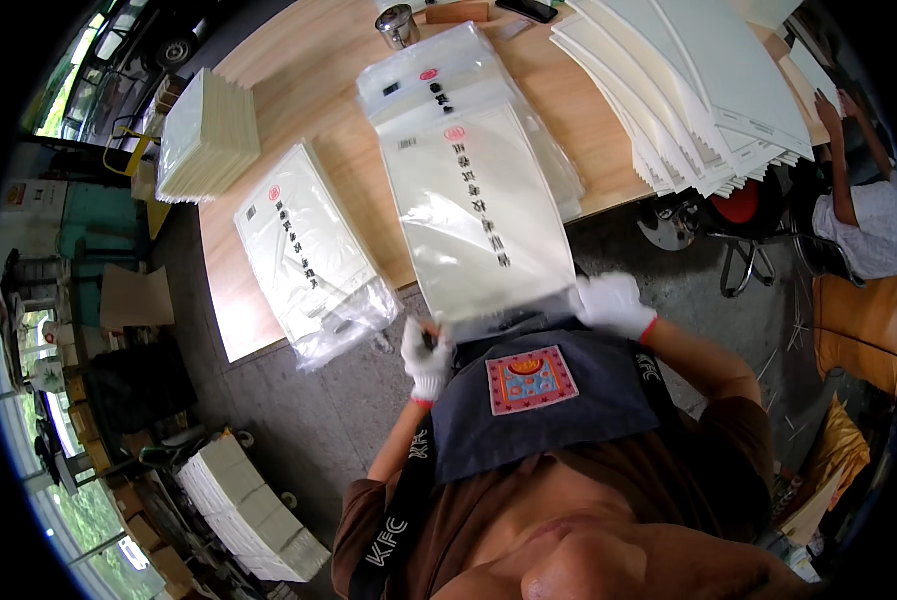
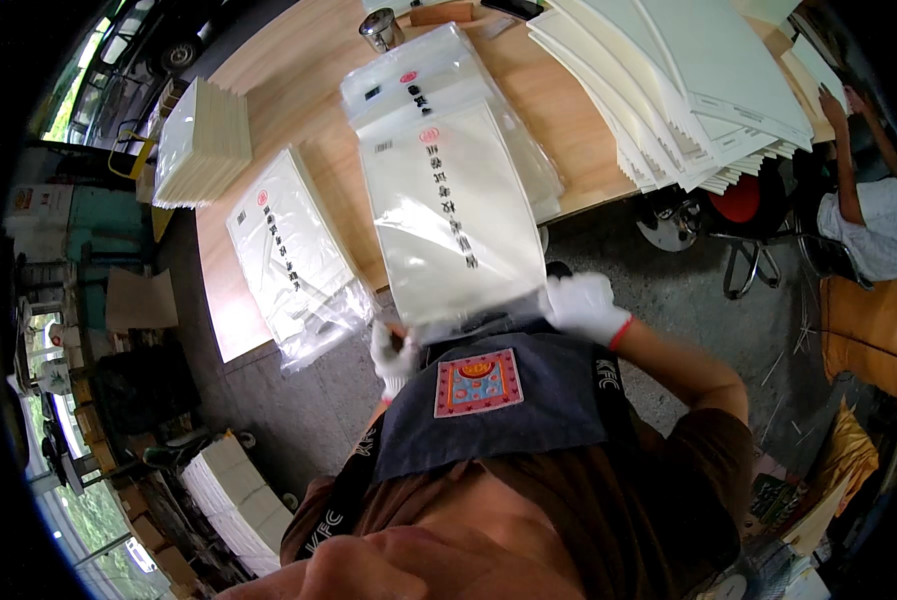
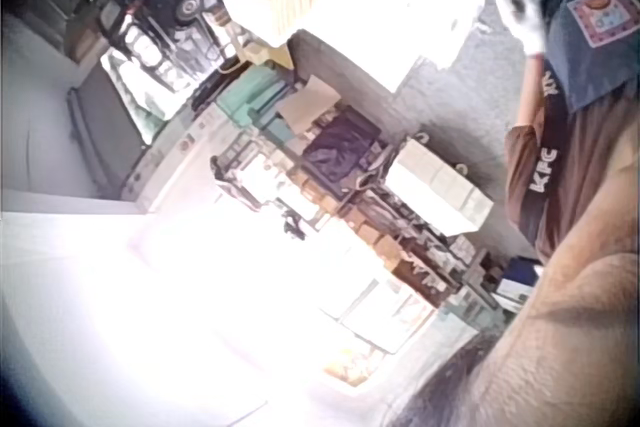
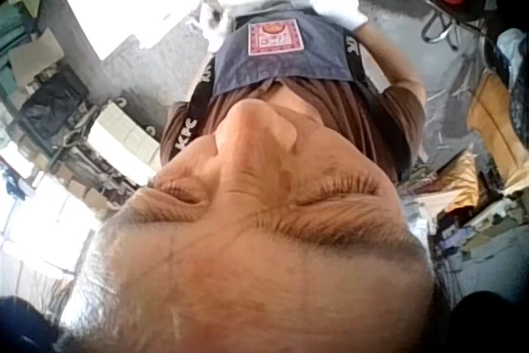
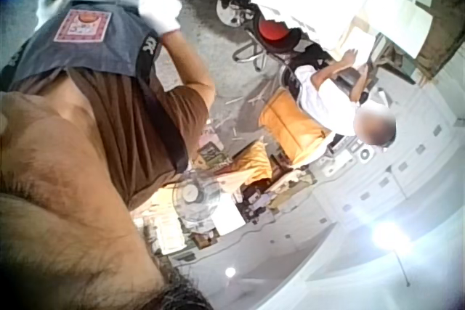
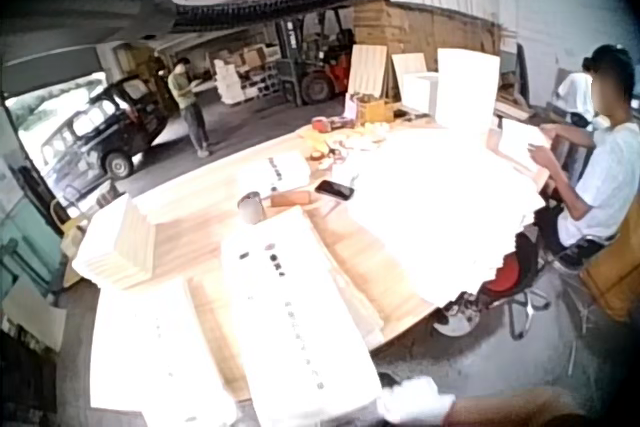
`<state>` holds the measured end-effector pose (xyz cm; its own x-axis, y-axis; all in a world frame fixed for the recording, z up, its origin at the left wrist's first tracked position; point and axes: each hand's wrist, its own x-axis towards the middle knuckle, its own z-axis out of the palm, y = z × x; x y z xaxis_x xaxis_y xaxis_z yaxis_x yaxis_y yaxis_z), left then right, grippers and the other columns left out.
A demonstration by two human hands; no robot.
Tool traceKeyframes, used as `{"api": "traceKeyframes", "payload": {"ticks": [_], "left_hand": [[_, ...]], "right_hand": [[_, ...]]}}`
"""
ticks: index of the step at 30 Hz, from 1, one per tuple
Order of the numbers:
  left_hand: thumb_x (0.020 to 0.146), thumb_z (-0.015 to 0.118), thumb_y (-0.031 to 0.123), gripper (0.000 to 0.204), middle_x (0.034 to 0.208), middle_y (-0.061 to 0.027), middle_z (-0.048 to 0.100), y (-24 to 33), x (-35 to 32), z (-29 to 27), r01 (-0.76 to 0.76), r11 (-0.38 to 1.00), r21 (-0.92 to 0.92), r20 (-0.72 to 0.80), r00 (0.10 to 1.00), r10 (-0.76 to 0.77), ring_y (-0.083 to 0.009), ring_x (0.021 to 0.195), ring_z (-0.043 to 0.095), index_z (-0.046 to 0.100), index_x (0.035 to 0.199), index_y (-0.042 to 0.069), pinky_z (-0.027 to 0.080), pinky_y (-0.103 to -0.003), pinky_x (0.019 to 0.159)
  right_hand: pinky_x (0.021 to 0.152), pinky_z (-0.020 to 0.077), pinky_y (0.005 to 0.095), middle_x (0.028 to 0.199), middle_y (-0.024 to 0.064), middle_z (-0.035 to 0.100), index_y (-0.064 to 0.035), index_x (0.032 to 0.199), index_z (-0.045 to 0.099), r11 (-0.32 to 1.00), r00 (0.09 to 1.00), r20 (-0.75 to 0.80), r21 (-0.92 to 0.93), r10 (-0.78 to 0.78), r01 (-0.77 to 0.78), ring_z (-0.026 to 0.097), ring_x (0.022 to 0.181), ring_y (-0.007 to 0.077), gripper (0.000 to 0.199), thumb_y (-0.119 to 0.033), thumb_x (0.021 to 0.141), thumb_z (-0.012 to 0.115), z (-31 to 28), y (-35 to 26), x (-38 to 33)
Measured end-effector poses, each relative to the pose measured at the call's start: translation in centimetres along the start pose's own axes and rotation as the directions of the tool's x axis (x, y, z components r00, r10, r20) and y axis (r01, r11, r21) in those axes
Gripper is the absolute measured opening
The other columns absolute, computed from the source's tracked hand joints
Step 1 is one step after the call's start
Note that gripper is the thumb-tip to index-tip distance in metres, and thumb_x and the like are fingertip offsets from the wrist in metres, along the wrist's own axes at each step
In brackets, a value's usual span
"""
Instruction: The person repeatedly picks up stacks of white paper documents and places them into clear plastic sleeves on a table. The person then smooths the sleeves and stacks the packaged items. The process is repeated continuously throughout the clip.
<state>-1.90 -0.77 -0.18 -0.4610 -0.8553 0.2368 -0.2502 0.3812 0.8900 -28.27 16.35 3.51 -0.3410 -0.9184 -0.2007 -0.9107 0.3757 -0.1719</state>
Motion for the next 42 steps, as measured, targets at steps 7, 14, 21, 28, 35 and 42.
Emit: {"api": "traceKeyframes", "payload": {"ticks": [7,14,21,28,35,42], "left_hand": [[0.061,0.059,-0.008,0.023,0.070,-0.0090,0.047,-2.8,-0.7,-0.8,-0.069,0.971,0.229,0.204,0.979,0.021,-0.0242,0.059,0.048,0.044,0.071,0.006,0.041,-0.033,0.054],[0.061,0.058,-0.009,0.022,0.070,-0.0067,0.048,-0.6,1.4,0.2,-0.082,0.993,0.085,-0.024,0.996,0.084,-0.0201,0.060,0.049,0.045,0.071,0.007,0.041,-0.030,0.054],[0.077,0.058,-0.004,0.016,0.080,-0.0050,0.055,-7.1,-5.4,-6.5,0.572,0.819,-0.033,0.084,0.819,-0.568,-0.0182,0.075,0.056,0.049,0.089,0.002,0.049,-0.032,0.065],[0.090,0.058,0.022,0.057,0.130,-0.0164,0.051,-1.7,5.3,-0.5,0.581,0.780,-0.233,0.129,0.813,-0.568,-0.0222,0.119,0.048,0.037,0.135,-0.006,0.040,-0.029,0.097],[0.090,0.059,0.018,0.054,0.130,-0.0203,0.049,-3.5,7.7,-14.3,0.326,0.905,-0.274,-0.295,0.867,-0.401,-0.0241,0.112,0.054,0.039,0.135,-0.005,0.048,-0.028,0.089],[0.091,0.048,0.032,0.053,0.127,-0.0201,0.050,-11.1,10.3,-21.1,0.535,0.531,0.658,-0.318,0.836,-0.448,-0.0385,0.109,0.053,0.035,0.140,0.014,0.043,-0.043,0.091]], "right_hand": [[0.054,0.0484,0.0434,0.070,0.0154,0.064,-0.0074,0.078,0.063,0.996,0.935,0.355,0.092,-0.019,-0.015,0.064,0.061,0.0299,0.036,-0.033,0.086,0.040,-0.5,-0.2,-0.4],[0.070,0.0489,0.0371,0.090,0.0087,0.065,-0.0047,0.113,0.054,0.283,0.905,0.152,0.918,0.397,-0.278,0.062,0.076,0.0230,0.037,-0.035,0.092,0.053,7.4,2.7,5.4],[0.085,0.0467,0.0285,0.111,0.0069,0.059,0.0003,0.123,0.051,-0.482,0.954,0.289,0.848,0.074,-0.220,0.058,0.099,0.0148,0.037,-0.018,0.092,0.057,7.7,0.3,6.6],[0.095,0.0420,0.0298,0.120,0.0087,0.057,0.0018,0.126,0.048,-0.257,0.958,0.280,0.923,-0.059,-0.286,0.054,0.108,0.0149,0.039,-0.017,0.093,0.055,6.5,0.4,6.7],[0.088,0.0447,0.0283,0.110,0.0092,0.062,0.0037,0.119,0.055,0.012,0.924,0.107,0.994,-0.367,-0.111,0.057,0.099,0.0167,0.048,-0.033,0.088,0.063,4.1,-13.1,18.4],[0.063,0.0451,0.0298,0.079,0.0096,0.063,0.0027,0.090,0.061,0.198,0.929,0.255,0.959,-0.270,-0.206,0.056,0.070,0.0145,0.034,-0.030,0.082,0.068,4.9,-23.7,24.3]]}}
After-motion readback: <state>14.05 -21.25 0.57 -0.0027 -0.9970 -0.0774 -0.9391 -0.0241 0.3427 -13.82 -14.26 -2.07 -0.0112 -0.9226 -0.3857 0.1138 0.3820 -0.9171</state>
